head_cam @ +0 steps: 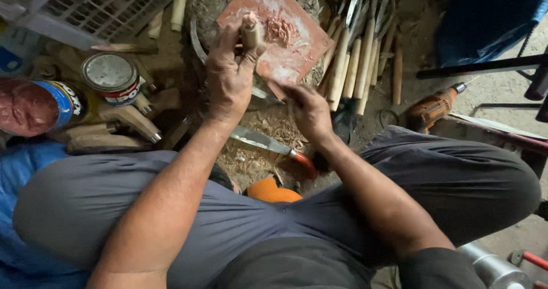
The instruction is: The person sits cross-legged on the floor and uses a curved blade to carve a small wooden dowel. They repeatedly scrape the dowel's surface, rotate it, and apply a reddish paste from a nearby tile onto the wood while continuing to shape it.
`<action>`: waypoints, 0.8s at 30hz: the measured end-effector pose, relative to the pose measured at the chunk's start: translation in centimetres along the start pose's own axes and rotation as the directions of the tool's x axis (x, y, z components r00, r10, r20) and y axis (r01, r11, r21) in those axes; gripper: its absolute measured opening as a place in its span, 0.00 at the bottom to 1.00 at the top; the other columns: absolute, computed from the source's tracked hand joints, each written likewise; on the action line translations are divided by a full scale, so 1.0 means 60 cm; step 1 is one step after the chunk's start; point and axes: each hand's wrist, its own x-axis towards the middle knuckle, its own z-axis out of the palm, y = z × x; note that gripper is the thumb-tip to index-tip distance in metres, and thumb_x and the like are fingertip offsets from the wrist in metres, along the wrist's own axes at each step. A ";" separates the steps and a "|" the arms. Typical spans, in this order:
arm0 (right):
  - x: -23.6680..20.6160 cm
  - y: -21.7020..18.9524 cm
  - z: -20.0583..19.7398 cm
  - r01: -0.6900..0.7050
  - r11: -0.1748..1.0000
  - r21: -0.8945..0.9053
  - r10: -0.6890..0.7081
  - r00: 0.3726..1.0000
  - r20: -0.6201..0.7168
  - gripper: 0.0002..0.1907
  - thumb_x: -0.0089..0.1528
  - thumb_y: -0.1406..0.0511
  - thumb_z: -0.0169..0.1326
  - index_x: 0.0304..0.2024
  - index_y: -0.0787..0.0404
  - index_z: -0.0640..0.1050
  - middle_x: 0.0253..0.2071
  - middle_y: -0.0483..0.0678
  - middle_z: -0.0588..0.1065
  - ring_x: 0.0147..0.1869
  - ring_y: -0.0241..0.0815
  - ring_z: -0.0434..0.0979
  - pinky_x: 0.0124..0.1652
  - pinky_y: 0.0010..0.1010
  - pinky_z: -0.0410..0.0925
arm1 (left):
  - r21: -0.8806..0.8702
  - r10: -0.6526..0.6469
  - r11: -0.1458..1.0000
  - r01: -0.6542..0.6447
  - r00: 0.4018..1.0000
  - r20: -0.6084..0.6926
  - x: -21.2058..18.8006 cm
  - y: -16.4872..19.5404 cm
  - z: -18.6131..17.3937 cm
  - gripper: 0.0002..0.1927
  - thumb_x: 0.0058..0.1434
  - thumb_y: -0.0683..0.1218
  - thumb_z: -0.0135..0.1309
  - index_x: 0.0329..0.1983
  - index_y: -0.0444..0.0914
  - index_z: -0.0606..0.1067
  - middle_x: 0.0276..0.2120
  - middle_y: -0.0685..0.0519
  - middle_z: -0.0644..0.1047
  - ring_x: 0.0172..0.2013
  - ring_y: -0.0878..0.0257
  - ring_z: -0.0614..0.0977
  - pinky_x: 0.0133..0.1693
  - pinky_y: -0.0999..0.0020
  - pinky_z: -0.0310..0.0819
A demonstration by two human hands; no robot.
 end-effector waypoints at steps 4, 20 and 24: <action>0.007 0.009 -0.023 -0.298 0.954 0.018 0.294 0.928 -0.231 0.16 0.67 0.75 0.50 0.55 0.59 0.79 0.49 0.47 0.79 0.49 0.39 0.82 0.44 0.27 0.78 | -0.068 -0.039 0.997 0.039 0.999 0.009 -0.002 -0.003 -0.001 0.17 0.74 0.48 0.59 0.63 0.43 0.71 0.48 0.52 0.77 0.48 0.60 0.82 0.47 0.64 0.84; -0.029 0.009 -0.007 -0.107 0.993 0.057 0.115 0.982 -0.153 0.16 0.63 0.77 0.53 0.52 0.62 0.79 0.46 0.54 0.78 0.49 0.47 0.79 0.47 0.30 0.72 | 0.030 0.014 0.999 -0.013 1.000 -0.017 -0.002 0.004 -0.001 0.21 0.72 0.47 0.62 0.64 0.42 0.71 0.48 0.52 0.78 0.46 0.58 0.80 0.48 0.60 0.78; -0.027 0.010 -0.013 -0.314 0.947 0.066 0.318 0.896 -0.309 0.11 0.68 0.74 0.55 0.52 0.60 0.78 0.39 0.49 0.79 0.42 0.43 0.80 0.43 0.31 0.73 | -0.078 -0.002 0.997 0.000 1.000 -0.029 -0.003 0.003 0.003 0.22 0.70 0.47 0.62 0.65 0.42 0.71 0.51 0.51 0.77 0.48 0.58 0.81 0.48 0.61 0.81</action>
